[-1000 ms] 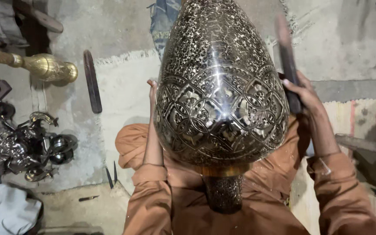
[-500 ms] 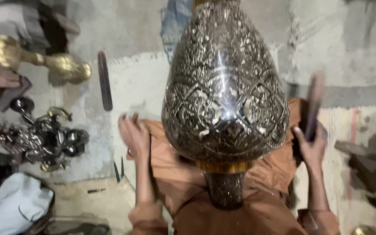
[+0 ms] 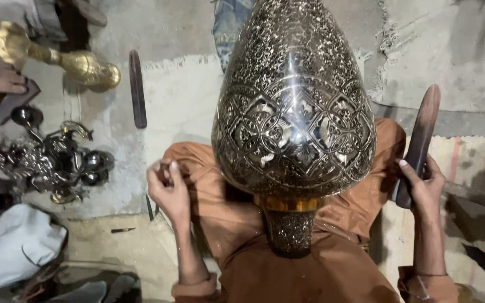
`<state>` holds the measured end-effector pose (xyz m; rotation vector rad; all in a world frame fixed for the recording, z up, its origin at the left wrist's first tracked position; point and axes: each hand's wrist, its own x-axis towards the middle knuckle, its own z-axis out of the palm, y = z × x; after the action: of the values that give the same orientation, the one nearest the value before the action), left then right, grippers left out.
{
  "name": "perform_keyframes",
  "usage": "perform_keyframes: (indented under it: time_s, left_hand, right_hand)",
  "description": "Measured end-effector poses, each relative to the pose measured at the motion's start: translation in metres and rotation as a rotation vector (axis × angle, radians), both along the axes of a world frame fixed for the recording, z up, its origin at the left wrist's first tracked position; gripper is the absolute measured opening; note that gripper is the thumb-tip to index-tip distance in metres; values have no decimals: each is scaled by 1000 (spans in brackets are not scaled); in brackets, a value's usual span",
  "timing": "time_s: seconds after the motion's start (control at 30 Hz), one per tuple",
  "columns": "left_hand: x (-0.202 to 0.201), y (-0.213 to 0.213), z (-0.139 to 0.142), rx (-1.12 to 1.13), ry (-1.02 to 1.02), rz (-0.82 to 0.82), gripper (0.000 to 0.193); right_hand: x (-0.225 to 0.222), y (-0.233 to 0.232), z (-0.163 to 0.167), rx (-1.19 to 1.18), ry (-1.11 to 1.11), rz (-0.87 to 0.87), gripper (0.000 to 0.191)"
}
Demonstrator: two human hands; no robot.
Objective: The person sits on the floor with a large engraved metal vase on their lap. They hold a small punch against the vase surface with one hand and repeatedly strike it with a wooden mallet held in the other hand, repositioning the punch across different areas of the pattern to work the design.
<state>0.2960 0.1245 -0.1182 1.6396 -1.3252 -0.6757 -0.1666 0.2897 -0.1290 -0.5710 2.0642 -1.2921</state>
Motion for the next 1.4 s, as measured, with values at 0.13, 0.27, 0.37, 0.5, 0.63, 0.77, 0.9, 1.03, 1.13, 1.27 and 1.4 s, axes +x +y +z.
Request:
perform_keyframes:
  time_s: [0.13,0.27,0.37,0.5,0.63,0.77,0.9,1.03,1.13,1.27,1.4]
  left_hand:
    - [-29,-23,32,129,284,-134,25]
    - [-74,-41,60,119,554,-529,57]
    - [-99,-35,80,249,737,-690,33]
    - [-120,-27,96,143,487,-745,22]
    - [-137,-25,97,156,663,-749,20]
    - [-148,-27,94,220,983,-683,26]
    - [-151,-28,93,418,1045,-609,39]
    - [-155,-29,89,443,1205,-591,37]
    - [-156,-27,87,412,1173,-570,34]
    - [-159,-25,88,355,1109,-565,33]
    - [-166,-26,91,302,1053,-571,39]
  right_hand:
    - [-2,2,16,-90,-216,-29,42]
    - [-7,-1,24,-100,-188,26,42]
    - [-6,-7,15,-90,-109,37,48]
    - [3,-16,-6,54,119,111,48]
    - [11,-22,-18,24,191,109,51]
    - [10,-24,-20,32,22,19,39]
    - [7,-27,-20,7,-86,-66,35]
    - [6,-26,-21,-8,-107,-69,36]
    - [5,-24,-23,-13,-103,-66,37]
    - [5,-24,-24,1,-108,-80,39]
    - [5,-26,-20,11,-111,-81,41]
